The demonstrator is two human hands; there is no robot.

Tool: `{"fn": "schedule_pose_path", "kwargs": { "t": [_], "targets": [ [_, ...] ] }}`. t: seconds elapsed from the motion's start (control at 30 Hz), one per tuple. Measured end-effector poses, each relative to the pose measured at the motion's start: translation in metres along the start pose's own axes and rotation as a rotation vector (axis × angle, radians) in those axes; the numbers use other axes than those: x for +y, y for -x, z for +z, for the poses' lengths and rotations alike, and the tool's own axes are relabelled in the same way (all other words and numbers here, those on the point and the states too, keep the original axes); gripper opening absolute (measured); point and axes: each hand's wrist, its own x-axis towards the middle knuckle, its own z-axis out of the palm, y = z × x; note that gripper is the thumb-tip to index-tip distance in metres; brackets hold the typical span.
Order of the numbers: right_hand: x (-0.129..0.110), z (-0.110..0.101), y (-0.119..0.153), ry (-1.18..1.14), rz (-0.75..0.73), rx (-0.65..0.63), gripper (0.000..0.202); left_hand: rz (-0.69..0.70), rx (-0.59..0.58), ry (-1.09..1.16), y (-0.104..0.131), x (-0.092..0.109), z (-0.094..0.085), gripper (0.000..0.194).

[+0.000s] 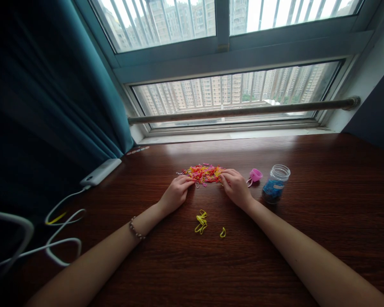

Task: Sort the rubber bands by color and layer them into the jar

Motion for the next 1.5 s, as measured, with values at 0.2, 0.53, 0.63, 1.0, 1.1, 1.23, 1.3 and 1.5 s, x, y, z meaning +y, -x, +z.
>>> {"fn": "schedule_pose_path", "kwargs": {
  "t": [0.2,0.53,0.63,1.0,1.1,1.23,1.3,1.5],
  "targets": [
    [-0.004,-0.005,0.0,-0.019,0.101,0.029,0.03,-0.213,0.165,0.208,0.0,-0.013,0.002,0.017],
    [-0.003,-0.004,0.0,-0.053,0.091,0.009,0.027,-0.179,0.096,0.175,-0.002,-0.012,0.0,0.022],
    [-0.004,-0.001,0.0,-0.021,0.014,-0.064,0.024,-0.146,0.069,0.078,-0.001,-0.008,-0.001,0.025],
    [-0.012,0.001,0.003,0.203,-0.143,-0.285,0.023,-0.08,0.042,-0.045,0.002,-0.008,0.003,0.03],
    [-0.012,0.001,0.003,0.202,-0.167,-0.297,0.023,-0.051,0.075,-0.018,0.001,-0.007,0.004,0.031],
    [-0.012,0.002,0.003,0.188,-0.184,-0.288,0.022,-0.066,0.172,0.058,0.0,-0.004,0.003,0.031],
    [-0.013,0.001,0.004,0.178,-0.18,-0.279,0.022,-0.124,0.238,0.086,0.0,-0.003,0.002,0.025],
    [-0.013,0.001,0.004,0.193,-0.173,-0.287,0.021,-0.298,0.379,0.197,-0.001,-0.005,-0.003,0.003]
  ]
}}
